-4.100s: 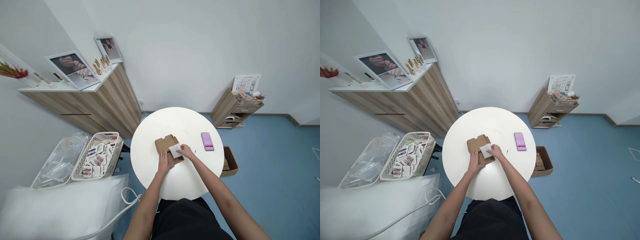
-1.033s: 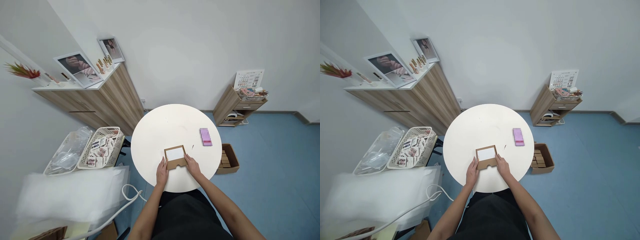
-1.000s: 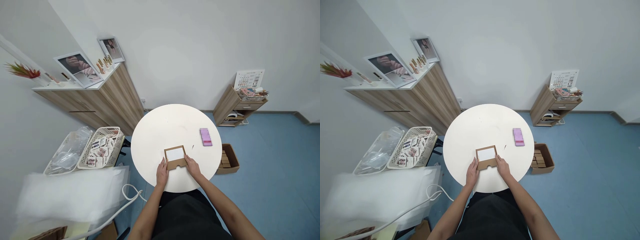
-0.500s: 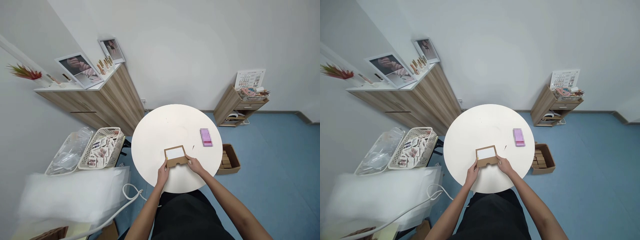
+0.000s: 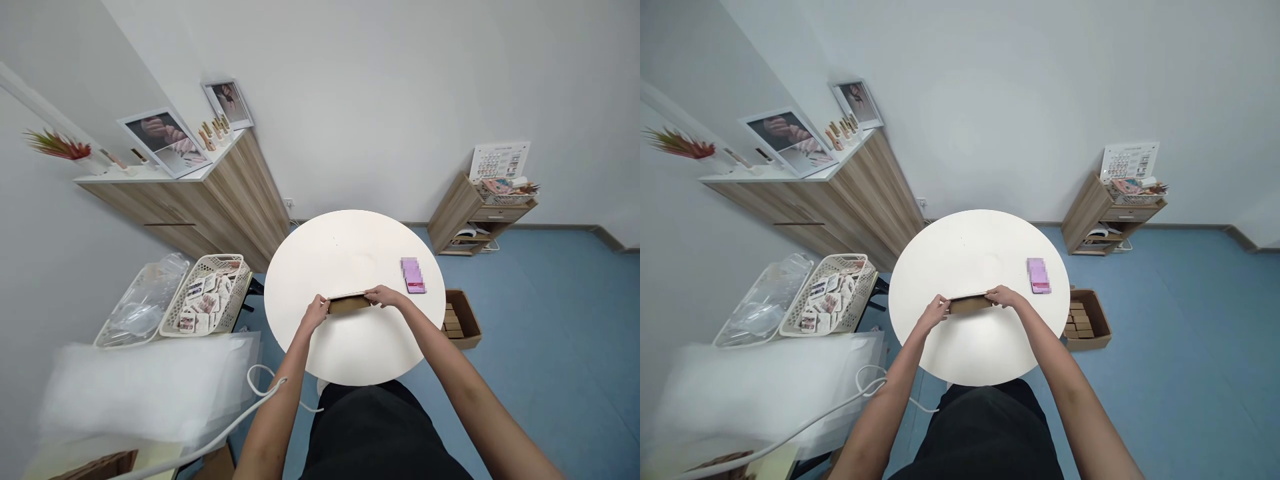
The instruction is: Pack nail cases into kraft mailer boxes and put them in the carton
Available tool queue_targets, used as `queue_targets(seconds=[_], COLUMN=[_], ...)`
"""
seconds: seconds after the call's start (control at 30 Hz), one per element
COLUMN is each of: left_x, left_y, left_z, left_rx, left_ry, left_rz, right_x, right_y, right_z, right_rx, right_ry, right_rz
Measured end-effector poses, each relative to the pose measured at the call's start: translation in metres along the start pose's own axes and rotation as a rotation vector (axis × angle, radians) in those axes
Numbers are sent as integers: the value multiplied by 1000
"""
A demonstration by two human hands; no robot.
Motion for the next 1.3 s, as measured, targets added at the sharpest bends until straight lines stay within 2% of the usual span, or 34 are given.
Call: queue_targets(seconds=[0.27,0.53,0.77,0.97,1.07,1.17,1.23,1.3], left_x=[13,9,4,7,6,5,4,0], left_y=[-13,-19,-30,-35,-28,-16,-6,1], left_z=[-8,-13,-17,-22,-20,-12,-3,4], left_rx=[-7,11,59,100,145,215,267,329], left_ry=[126,210,160,30,-49,-235,-379,-427], left_rz=[-11,7,43,128,200,337,457,549], right_x=[-2,-2,-2,-8,-10,-12,-8,-1], right_y=[-19,-28,-33,-34,-31,-21,-12,-7], right_z=[-10,-14,-10,-11,-9,-5,3,16], right_rx=[-22,6,-23,14,103,314,446,494], right_ry=[23,11,16,39,153,296,370,427], right_rz=[71,75,58,33,-31,-188,-266,-330])
Point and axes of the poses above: each hand's wrist, its own y-axis away from the middle knuckle, its own z-axis out of the palm, x = y × z, the point moved 9 cm from there along -y, towards the middle knuckle, and after that the axes turned 7 degrees about z, right-handed, at the moved point
